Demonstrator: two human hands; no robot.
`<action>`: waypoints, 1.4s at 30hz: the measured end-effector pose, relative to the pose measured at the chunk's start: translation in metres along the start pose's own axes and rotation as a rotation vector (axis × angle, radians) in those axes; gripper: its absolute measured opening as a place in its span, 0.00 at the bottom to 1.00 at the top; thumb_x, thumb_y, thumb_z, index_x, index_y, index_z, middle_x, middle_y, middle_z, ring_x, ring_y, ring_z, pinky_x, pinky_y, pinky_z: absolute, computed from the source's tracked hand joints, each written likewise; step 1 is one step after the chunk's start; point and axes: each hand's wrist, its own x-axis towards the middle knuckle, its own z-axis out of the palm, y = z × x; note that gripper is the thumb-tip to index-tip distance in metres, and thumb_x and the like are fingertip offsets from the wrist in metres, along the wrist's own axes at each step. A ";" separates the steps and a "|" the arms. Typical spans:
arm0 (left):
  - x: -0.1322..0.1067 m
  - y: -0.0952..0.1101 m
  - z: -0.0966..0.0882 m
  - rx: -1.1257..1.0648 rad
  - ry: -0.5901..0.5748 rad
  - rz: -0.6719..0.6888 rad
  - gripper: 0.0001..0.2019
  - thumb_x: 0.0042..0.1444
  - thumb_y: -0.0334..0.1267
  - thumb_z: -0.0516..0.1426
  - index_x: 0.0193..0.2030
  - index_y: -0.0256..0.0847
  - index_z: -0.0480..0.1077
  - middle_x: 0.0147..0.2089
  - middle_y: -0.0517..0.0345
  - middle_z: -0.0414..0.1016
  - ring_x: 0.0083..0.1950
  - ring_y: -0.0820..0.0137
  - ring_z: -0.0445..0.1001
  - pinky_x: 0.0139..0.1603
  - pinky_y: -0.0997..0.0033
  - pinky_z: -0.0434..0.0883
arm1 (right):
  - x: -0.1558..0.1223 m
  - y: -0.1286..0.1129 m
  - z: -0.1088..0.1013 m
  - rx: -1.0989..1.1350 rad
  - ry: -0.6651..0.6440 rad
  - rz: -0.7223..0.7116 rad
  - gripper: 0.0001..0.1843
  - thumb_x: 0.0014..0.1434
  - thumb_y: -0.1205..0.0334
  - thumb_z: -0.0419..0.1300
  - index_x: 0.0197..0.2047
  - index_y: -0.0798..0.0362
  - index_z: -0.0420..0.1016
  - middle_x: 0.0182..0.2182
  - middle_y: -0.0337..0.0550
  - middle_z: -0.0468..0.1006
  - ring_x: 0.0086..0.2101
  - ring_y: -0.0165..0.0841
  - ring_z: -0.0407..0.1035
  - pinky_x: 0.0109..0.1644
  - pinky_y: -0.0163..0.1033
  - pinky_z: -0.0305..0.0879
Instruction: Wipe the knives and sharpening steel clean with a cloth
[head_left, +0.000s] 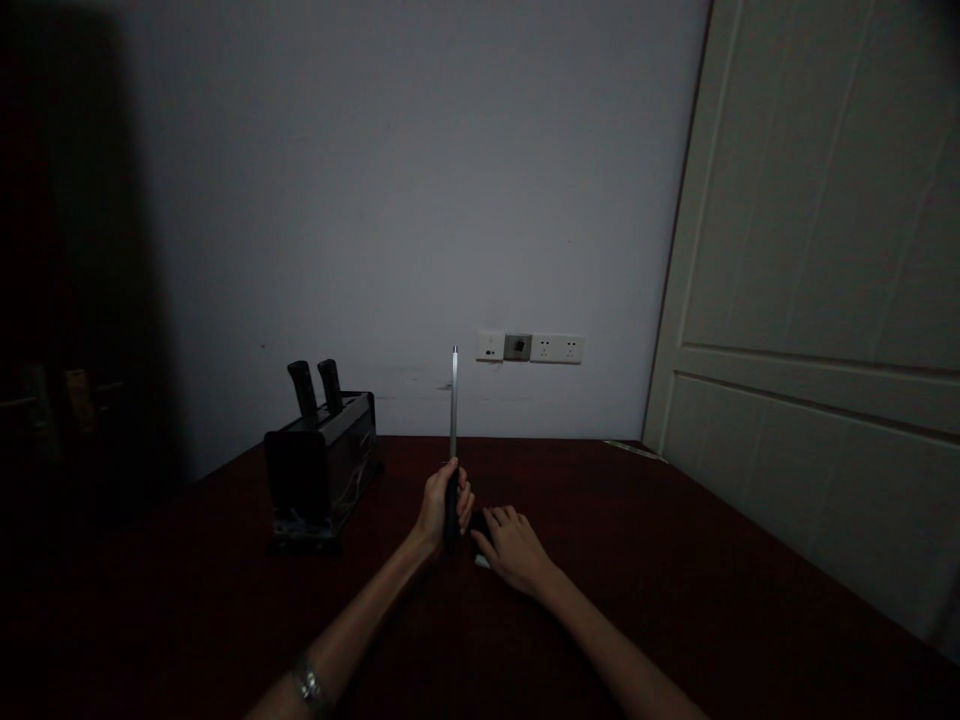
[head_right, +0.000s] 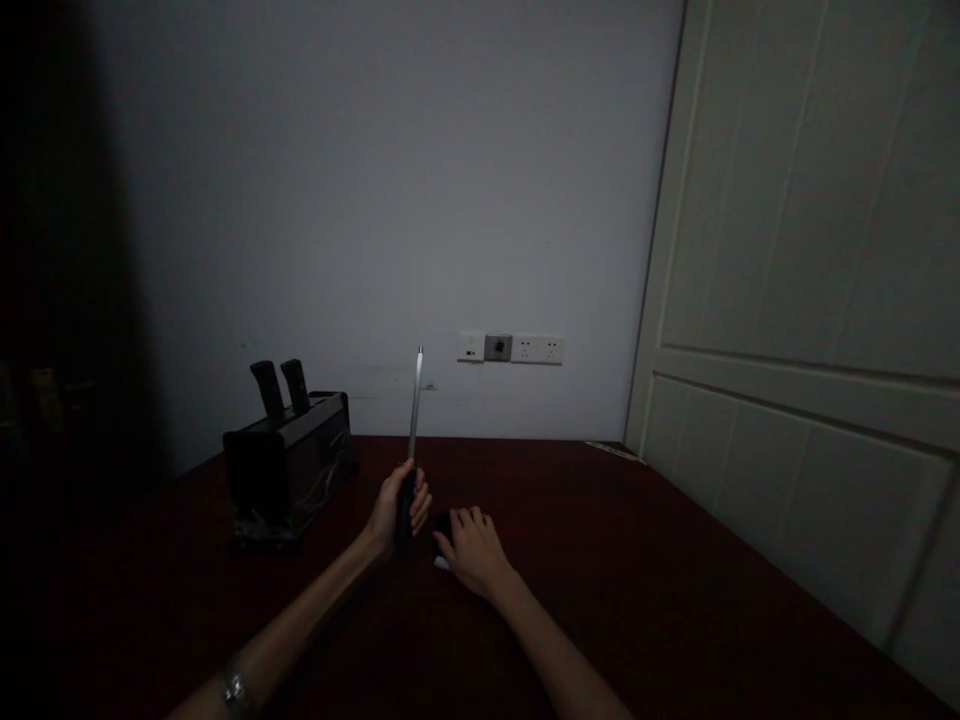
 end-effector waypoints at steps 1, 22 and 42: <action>0.001 0.000 -0.001 0.006 0.000 0.004 0.18 0.52 0.53 0.51 0.24 0.40 0.57 0.10 0.69 0.53 0.09 0.79 0.51 0.08 0.82 0.53 | -0.001 -0.001 0.000 0.008 -0.005 0.008 0.28 0.61 0.49 0.40 0.55 0.57 0.64 0.51 0.56 0.69 0.50 0.45 0.60 0.53 0.50 0.53; 0.007 -0.002 -0.019 0.032 -0.011 -0.037 0.22 0.51 0.59 0.47 0.26 0.39 0.60 0.12 0.67 0.56 0.12 0.78 0.54 0.10 0.81 0.52 | 0.003 -0.034 -0.051 0.590 0.603 0.087 0.11 0.57 0.56 0.50 0.33 0.52 0.70 0.28 0.43 0.71 0.29 0.33 0.66 0.34 0.37 0.61; 0.003 -0.025 -0.015 0.365 0.098 0.225 0.22 0.50 0.57 0.51 0.35 0.36 0.65 0.38 0.53 0.71 0.43 0.66 0.68 0.48 0.69 0.62 | 0.034 -0.060 -0.033 0.772 0.640 0.199 0.09 0.54 0.58 0.54 0.34 0.54 0.70 0.31 0.42 0.70 0.32 0.32 0.65 0.37 0.36 0.61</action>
